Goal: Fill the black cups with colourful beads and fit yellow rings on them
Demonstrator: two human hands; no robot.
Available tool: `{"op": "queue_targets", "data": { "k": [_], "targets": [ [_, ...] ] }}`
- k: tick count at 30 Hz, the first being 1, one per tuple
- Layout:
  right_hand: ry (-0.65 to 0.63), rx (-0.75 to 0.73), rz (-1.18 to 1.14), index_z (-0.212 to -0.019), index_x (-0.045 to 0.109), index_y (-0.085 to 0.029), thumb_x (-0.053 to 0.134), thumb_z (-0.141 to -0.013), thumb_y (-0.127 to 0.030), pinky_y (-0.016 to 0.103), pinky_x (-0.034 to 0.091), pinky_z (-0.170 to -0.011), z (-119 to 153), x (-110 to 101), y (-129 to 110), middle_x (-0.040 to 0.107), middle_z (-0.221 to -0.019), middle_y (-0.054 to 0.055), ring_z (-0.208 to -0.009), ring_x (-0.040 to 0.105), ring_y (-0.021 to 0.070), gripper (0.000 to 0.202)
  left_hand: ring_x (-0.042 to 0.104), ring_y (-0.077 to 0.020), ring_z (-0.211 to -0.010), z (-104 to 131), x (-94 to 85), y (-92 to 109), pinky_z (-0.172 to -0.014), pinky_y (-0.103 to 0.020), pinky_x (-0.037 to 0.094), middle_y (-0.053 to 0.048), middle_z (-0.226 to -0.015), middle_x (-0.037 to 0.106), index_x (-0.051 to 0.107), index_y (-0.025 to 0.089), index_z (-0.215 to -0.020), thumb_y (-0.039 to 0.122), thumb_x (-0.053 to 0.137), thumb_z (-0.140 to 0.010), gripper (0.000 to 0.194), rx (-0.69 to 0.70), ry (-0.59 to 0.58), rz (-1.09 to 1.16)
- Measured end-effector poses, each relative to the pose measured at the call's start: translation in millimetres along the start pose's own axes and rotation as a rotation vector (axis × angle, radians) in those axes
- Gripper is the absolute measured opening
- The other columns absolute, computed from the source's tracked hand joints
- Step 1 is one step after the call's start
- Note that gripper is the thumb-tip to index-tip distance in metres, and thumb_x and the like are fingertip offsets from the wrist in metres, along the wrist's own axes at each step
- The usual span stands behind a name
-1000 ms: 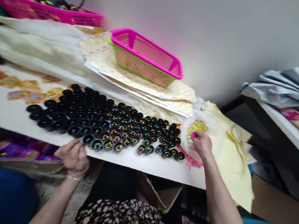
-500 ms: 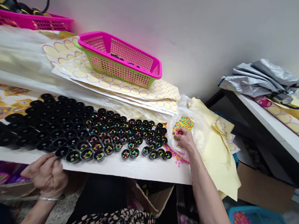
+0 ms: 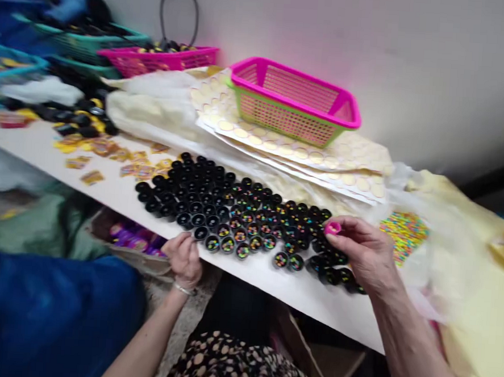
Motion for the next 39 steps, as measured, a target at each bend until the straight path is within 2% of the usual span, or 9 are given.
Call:
{"op": "queue_targets", "data": {
  "k": [4,6,9,12,21,30,35,37,39],
  "targets": [
    [-0.444,0.009,0.008,-0.087,0.067,-0.023,0.069,-0.073,-0.024,0.027,0.045,-0.067,10.1,140.7,-22.2,0.064,-0.082,0.000,-0.074,0.057,0.0139,0.015,0.048,-0.0208,-0.101,-0.2,-3.0,7.0,-0.089,-0.038,0.037,-0.011,-0.106,0.055,0.056,0.015,-0.110,0.010,0.048,-0.083,0.029,0.014,-0.017,0.045],
    [-0.586,-0.097,0.108,-0.084,0.066,-0.021,0.064,-0.076,-0.020,0.028,0.043,-0.071,11.4,193.3,-29.1,0.063,-0.080,0.000,-0.076,0.055,0.0143,0.009,0.047,-0.0215,-0.101,0.9,-4.1,6.7,-0.089,-0.038,0.037,-0.012,-0.107,0.055,0.055,0.016,-0.116,0.008,0.048,-0.082,0.035,-0.002,-0.017,0.060],
    [-0.685,-0.320,0.372,-0.082,0.064,-0.019,0.058,-0.080,-0.014,0.030,0.039,-0.075,9.0,242.3,-30.3,0.061,-0.077,0.001,-0.078,0.051,0.0152,0.008,0.046,-0.0221,-0.102,2.9,-4.4,6.1,-0.089,-0.038,0.037,-0.012,-0.108,0.054,0.053,0.018,-0.121,0.008,0.047,-0.082,0.040,-0.014,-0.016,0.078],
    [-0.747,-0.484,0.623,-0.082,0.063,-0.018,0.052,-0.084,-0.014,0.029,0.036,-0.073,11.8,267.2,-28.2,0.059,-0.077,0.002,-0.078,0.046,0.0156,0.012,0.045,-0.0222,-0.102,5.6,-3.6,4.5,-0.089,-0.038,0.038,-0.012,-0.110,0.053,0.054,0.019,-0.121,0.008,0.047,-0.082,0.041,-0.028,-0.021,0.093],
    [-0.841,-0.766,1.131,-0.079,0.058,-0.017,0.043,-0.085,-0.011,0.031,0.029,-0.068,36.4,295.1,-37.9,0.056,-0.080,0.005,-0.077,0.039,0.0184,0.017,0.044,-0.0221,-0.102,7.8,-3.1,3.2,-0.089,-0.038,0.038,-0.012,-0.111,0.052,0.053,0.020,-0.124,0.007,0.048,-0.081,0.045,-0.040,-0.032,0.109],
    [-0.835,-0.900,1.279,-0.082,0.061,-0.016,0.049,-0.082,-0.015,0.035,0.025,-0.063,46.9,310.1,-45.4,0.056,-0.083,0.007,-0.080,0.041,0.0212,0.012,0.044,-0.0211,-0.102,8.2,-3.7,1.9,-0.088,-0.036,0.039,-0.011,-0.111,0.053,0.053,0.020,-0.123,0.010,0.047,-0.083,0.042,-0.048,-0.035,0.100],
    [-0.786,-0.712,1.001,-0.081,0.063,-0.017,0.047,-0.083,-0.009,0.032,0.033,-0.068,30.3,288.8,-52.3,0.058,-0.082,0.005,-0.079,0.044,0.0182,0.019,0.044,-0.0220,-0.102,9.3,-2.1,-0.3,-0.089,-0.037,0.038,-0.011,-0.110,0.053,0.055,0.020,-0.122,0.010,0.047,-0.082,0.042,-0.044,-0.030,0.104],
    [-0.726,-0.580,0.719,-0.084,0.065,-0.019,0.048,-0.084,-0.013,0.030,0.037,-0.072,19.6,266.2,-58.2,0.059,-0.082,0.003,-0.080,0.048,0.0163,0.018,0.044,-0.0222,-0.102,8.8,-2.2,-1.0,-0.089,-0.037,0.038,-0.011,-0.109,0.054,0.056,0.019,-0.121,0.011,0.047,-0.082,0.040,-0.037,-0.020,0.106],
    [-0.615,-0.432,0.436,-0.090,0.066,-0.020,0.054,-0.083,-0.019,0.030,0.040,-0.075,6.2,226.8,-56.6,0.061,-0.086,0.002,-0.081,0.052,0.0151,0.013,0.045,-0.0220,-0.101,8.3,-1.7,-1.9,-0.089,-0.037,0.037,-0.011,-0.108,0.054,0.057,0.019,-0.118,0.012,0.046,-0.083,0.038,-0.026,-0.013,0.102]
  ]
}}
Point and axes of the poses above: each hand's wrist, its own z-axis away from the middle knuckle, its own x-axis out of the palm, y = z × x, the point moved 10 cm from there along -z, towards the middle knuckle
